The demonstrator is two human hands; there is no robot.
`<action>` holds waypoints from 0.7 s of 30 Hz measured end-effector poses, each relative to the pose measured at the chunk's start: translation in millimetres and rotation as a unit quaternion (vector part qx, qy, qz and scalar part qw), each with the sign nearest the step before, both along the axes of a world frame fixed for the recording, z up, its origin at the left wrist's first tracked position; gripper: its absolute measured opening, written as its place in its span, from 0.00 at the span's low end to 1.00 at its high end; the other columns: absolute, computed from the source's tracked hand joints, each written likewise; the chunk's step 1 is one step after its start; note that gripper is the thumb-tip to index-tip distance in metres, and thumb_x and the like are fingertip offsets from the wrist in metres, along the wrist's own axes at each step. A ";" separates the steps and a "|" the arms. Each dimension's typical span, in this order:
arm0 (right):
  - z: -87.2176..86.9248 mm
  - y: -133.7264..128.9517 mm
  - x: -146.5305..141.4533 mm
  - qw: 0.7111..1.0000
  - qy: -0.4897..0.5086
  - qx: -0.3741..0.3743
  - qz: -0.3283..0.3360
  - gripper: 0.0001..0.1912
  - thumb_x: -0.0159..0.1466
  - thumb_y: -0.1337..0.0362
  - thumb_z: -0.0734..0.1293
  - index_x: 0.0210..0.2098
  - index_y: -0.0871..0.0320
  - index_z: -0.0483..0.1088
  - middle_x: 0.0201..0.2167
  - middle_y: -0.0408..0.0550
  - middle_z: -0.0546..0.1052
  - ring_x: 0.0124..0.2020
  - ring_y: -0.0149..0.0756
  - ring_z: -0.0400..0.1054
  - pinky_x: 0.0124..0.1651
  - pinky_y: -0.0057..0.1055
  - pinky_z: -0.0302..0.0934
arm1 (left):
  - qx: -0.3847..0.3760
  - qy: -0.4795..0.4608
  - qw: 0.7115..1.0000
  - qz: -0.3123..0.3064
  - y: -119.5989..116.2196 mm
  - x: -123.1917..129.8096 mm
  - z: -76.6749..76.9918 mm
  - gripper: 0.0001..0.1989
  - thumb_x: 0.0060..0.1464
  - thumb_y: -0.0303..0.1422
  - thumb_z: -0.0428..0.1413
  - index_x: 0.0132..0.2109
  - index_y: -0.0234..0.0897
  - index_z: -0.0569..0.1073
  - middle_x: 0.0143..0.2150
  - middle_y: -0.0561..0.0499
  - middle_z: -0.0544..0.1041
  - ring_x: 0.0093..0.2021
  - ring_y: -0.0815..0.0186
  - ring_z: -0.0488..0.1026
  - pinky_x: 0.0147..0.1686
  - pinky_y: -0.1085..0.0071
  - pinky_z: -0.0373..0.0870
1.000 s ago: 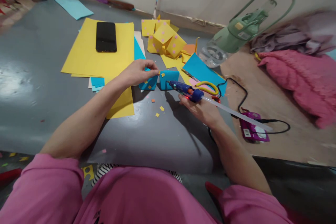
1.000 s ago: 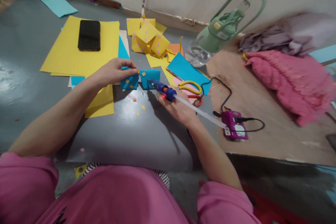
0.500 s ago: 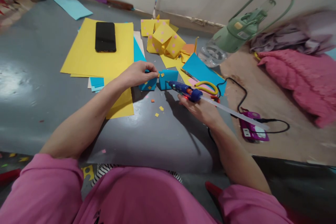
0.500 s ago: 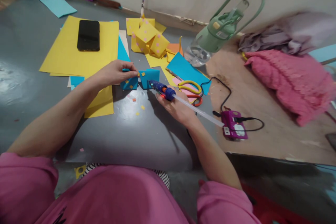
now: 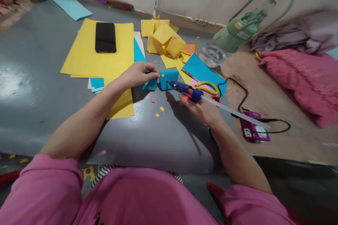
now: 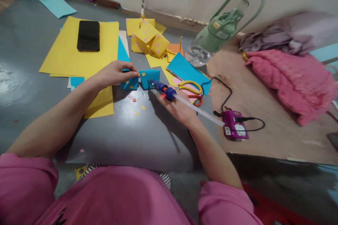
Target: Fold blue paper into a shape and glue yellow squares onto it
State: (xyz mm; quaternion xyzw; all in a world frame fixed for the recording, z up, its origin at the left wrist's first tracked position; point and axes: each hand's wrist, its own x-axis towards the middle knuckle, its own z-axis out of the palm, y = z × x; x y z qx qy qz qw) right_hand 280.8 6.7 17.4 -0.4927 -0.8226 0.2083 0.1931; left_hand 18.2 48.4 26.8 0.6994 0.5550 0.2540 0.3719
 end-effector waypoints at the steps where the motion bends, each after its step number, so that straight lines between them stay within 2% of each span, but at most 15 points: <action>1: 1.0 -0.2 0.1 1.000 -0.002 -0.002 0.001 0.15 0.67 0.49 0.63 0.36 0.51 0.74 0.31 0.52 0.74 0.37 0.48 0.70 0.34 0.41 0.63 | -0.001 0.003 1.000 0.002 0.0 0.1 0.0 0.09 0.58 0.38 0.57 0.36 0.39 0.79 0.39 0.49 0.82 0.40 0.62 0.76 0.42 0.67 0.69; 4: 0.8 -0.1 -0.9 1.000 -0.006 -0.006 -0.002 0.15 0.67 0.49 0.63 0.33 0.51 0.73 0.30 0.52 0.73 0.36 0.48 0.70 0.34 0.42 0.63 | 0.000 0.005 1.000 0.001 0.2 0.1 -0.3 0.10 0.58 0.38 0.57 0.37 0.38 0.79 0.40 0.49 0.82 0.40 0.62 0.76 0.42 0.67 0.68; 10: -4.7 1.4 -4.4 0.998 -0.011 -0.020 -0.051 0.16 0.65 0.48 0.63 0.31 0.52 0.70 0.28 0.50 0.73 0.31 0.43 0.67 0.33 0.39 0.59 | 0.005 -0.001 1.000 -0.003 0.6 -0.3 -1.4 0.10 0.58 0.37 0.57 0.37 0.37 0.80 0.39 0.48 0.82 0.40 0.62 0.75 0.42 0.67 0.68; 13: 2.3 -1.3 -5.7 0.998 -0.014 -0.039 -0.051 0.16 0.64 0.47 0.64 0.29 0.53 0.68 0.28 0.47 0.74 0.29 0.40 0.65 0.32 0.36 0.56 | 0.000 0.000 1.000 -0.001 0.4 -0.1 -1.0 0.09 0.58 0.37 0.57 0.37 0.37 0.79 0.39 0.49 0.82 0.40 0.63 0.75 0.42 0.67 0.68; 17: 14.0 -5.8 -9.6 0.995 -0.022 -0.048 -0.083 0.18 0.61 0.46 0.64 0.26 0.52 0.62 0.26 0.46 0.72 0.29 0.39 0.64 0.32 0.34 0.54 | 0.005 0.001 1.000 -0.008 1.0 -0.6 -1.4 0.10 0.58 0.38 0.57 0.38 0.37 0.79 0.39 0.49 0.82 0.40 0.63 0.75 0.43 0.68 0.68; 21: 14.6 -6.2 -12.3 0.995 -0.017 -0.042 -0.091 0.17 0.60 0.46 0.64 0.25 0.52 0.61 0.25 0.47 0.71 0.29 0.40 0.63 0.32 0.35 0.53 | 0.014 0.003 1.000 -0.013 2.1 -1.2 -2.7 0.10 0.58 0.38 0.57 0.37 0.36 0.79 0.39 0.49 0.82 0.40 0.64 0.74 0.42 0.68 0.67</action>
